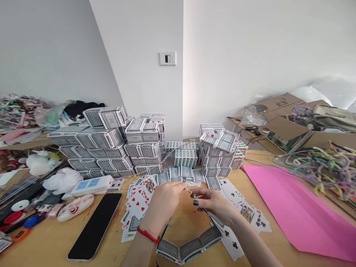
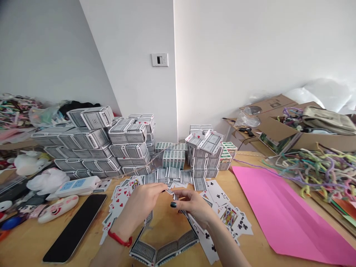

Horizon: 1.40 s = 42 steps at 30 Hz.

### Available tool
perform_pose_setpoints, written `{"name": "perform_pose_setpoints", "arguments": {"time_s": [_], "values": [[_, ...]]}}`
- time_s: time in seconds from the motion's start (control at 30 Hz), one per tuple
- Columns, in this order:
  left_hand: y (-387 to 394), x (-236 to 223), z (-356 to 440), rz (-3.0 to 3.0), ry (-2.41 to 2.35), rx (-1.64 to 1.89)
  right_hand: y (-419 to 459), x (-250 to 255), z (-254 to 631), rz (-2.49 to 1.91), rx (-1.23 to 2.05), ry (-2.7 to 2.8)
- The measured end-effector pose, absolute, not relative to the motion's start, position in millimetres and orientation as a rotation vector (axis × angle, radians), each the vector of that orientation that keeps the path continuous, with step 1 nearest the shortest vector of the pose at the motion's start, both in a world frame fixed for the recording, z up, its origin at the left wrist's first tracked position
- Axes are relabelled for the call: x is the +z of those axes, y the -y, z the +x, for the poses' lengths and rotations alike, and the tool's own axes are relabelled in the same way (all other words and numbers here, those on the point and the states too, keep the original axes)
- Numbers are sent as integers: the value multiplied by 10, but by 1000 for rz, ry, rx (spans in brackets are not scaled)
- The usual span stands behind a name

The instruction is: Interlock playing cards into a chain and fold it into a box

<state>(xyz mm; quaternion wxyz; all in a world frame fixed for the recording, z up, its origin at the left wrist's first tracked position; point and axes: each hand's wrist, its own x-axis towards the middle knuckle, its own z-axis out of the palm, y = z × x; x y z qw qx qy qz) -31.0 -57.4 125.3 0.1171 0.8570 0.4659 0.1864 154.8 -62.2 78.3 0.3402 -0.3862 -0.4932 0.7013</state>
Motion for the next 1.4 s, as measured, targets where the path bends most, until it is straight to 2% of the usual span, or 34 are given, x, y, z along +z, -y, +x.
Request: {"name": "perform_pose_setpoints", "arguments": {"time_s": [1.4], "values": [[574, 1180, -264, 2670, -1338, 425, 643, 811, 1532, -1070, 1787, 1307]]}}
